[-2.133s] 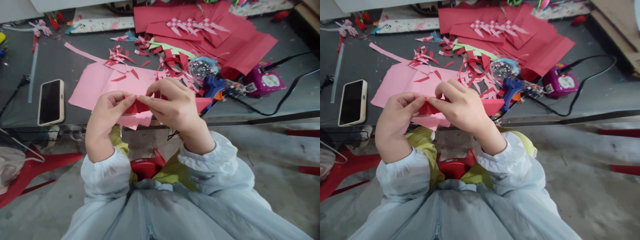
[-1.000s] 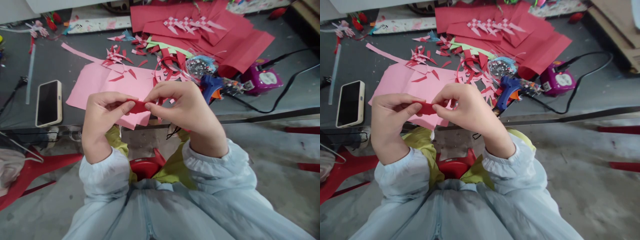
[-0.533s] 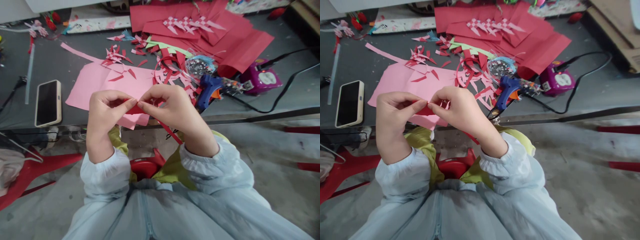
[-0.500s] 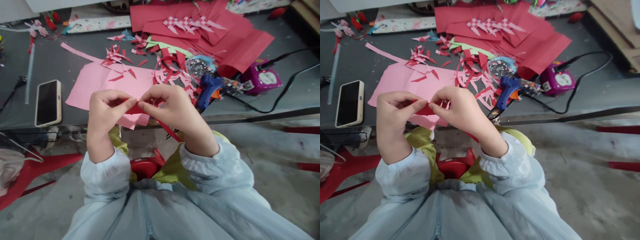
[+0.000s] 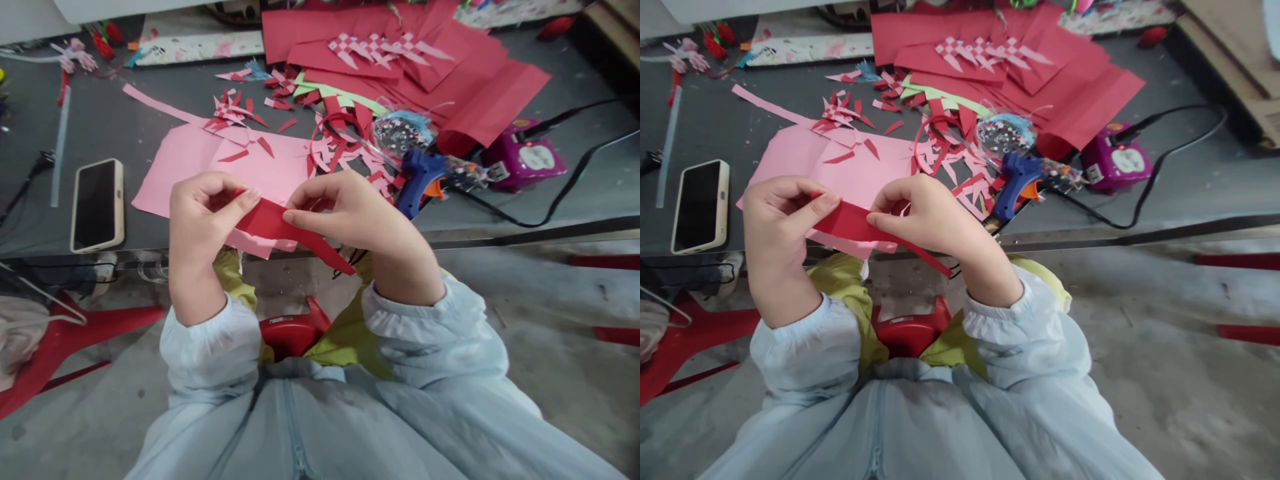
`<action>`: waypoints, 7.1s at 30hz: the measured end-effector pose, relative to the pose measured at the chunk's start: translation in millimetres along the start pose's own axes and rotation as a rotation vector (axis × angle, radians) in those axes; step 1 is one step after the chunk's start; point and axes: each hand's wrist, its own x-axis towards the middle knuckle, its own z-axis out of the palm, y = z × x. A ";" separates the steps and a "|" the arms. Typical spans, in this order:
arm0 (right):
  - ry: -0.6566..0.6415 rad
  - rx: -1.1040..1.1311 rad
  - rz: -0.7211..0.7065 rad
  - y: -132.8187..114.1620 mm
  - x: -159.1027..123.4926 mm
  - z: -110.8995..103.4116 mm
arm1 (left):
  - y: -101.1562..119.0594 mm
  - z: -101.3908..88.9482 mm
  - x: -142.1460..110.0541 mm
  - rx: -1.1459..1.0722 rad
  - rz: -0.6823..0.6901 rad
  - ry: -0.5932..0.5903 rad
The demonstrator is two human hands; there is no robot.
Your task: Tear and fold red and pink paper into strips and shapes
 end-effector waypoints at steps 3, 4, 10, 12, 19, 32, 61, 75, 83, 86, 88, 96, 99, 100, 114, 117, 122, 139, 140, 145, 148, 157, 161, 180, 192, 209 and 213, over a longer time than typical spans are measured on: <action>-0.020 0.005 0.030 0.8 0.4 -3.4 | -6.1 -3.7 1.9 -0.027 0.021 0.007; -0.032 0.006 0.045 0.8 0.5 -4.7 | -9.1 -4.8 3.0 -0.038 0.037 0.020; -0.075 0.029 0.116 1.8 1.5 -10.9 | -24.8 -9.0 9.7 -0.167 0.165 0.130; -0.086 0.035 0.130 3.2 2.2 -12.1 | -26.0 -11.0 10.8 -0.189 0.156 0.167; -0.137 0.040 0.158 8.6 4.3 -15.8 | -28.5 -20.5 13.4 -0.233 0.082 0.292; -0.208 -0.024 0.162 13.0 5.7 -24.0 | -27.4 -30.2 13.8 -0.191 0.000 0.429; -0.012 -0.116 0.144 22.4 1.2 -39.7 | -32.6 -46.3 11.4 -0.028 -0.046 0.496; 0.106 -0.036 0.190 15.5 -7.4 -50.0 | -24.9 -46.1 5.2 -0.073 -0.081 0.262; 0.224 0.052 0.251 12.2 -10.2 -57.1 | -18.5 -47.2 0.8 -0.016 -0.068 -0.004; 0.288 0.044 0.275 14.5 -11.0 -57.5 | -15.1 -48.3 -0.3 0.017 -0.083 -0.112; 0.324 0.047 0.257 17.1 -11.4 -57.8 | -12.0 -48.8 -1.1 0.022 -0.080 -0.184; 0.446 0.251 0.210 18.0 -8.9 -54.1 | 4.1 -44.5 -0.2 0.130 -0.085 -0.563; 0.477 0.322 0.203 15.8 -5.8 -50.6 | 6.2 -41.4 0.0 0.120 -0.129 -0.629; 0.480 0.342 0.211 15.4 -4.9 -49.5 | 5.7 -40.8 -0.5 0.095 -0.142 -0.626; 0.018 0.276 0.140 8.9 1.7 -13.8 | -4.0 -7.8 3.3 0.034 -0.149 -0.260; -0.038 0.325 0.101 8.6 3.9 -7.1 | -5.5 -0.3 5.6 0.050 -0.150 -0.284; -0.006 0.391 0.078 10.8 6.4 -2.9 | -7.9 5.0 7.0 0.020 -0.129 -0.238; 0.114 0.470 0.049 18.9 9.8 4.4 | -6.4 16.1 5.9 -0.083 -0.104 -0.233; 0.120 0.475 0.044 19.3 9.9 4.7 | -6.3 17.3 5.8 -0.116 -0.109 -0.212; 0.196 0.483 0.015 20.9 10.0 6.4 | -2.9 23.4 4.0 -0.295 -0.179 -0.148; 0.235 0.480 -0.018 19.7 10.0 7.1 | -0.3 26.4 3.1 -0.335 -0.215 -0.127; 0.320 0.483 -0.101 19.8 11.2 12.2 | 0.8 27.6 2.5 -0.306 -0.275 -0.070; 0.342 0.476 -0.116 20.6 10.8 13.8 | -0.8 28.4 2.2 -0.287 -0.296 -0.033; 0.250 0.532 0.005 18.9 9.7 13.9 | -4.2 24.4 1.2 -0.233 -0.267 -0.106; 0.299 0.526 -0.034 15.9 9.4 16.6 | -9.8 26.5 3.5 -0.335 -0.177 -0.057; 0.318 0.526 -0.016 24.0 12.2 22.1 | -9.7 28.4 2.4 -0.294 -0.245 -0.003; 0.357 0.518 -0.039 21.6 12.6 24.9 | -12.6 28.4 3.0 -0.313 -0.236 0.002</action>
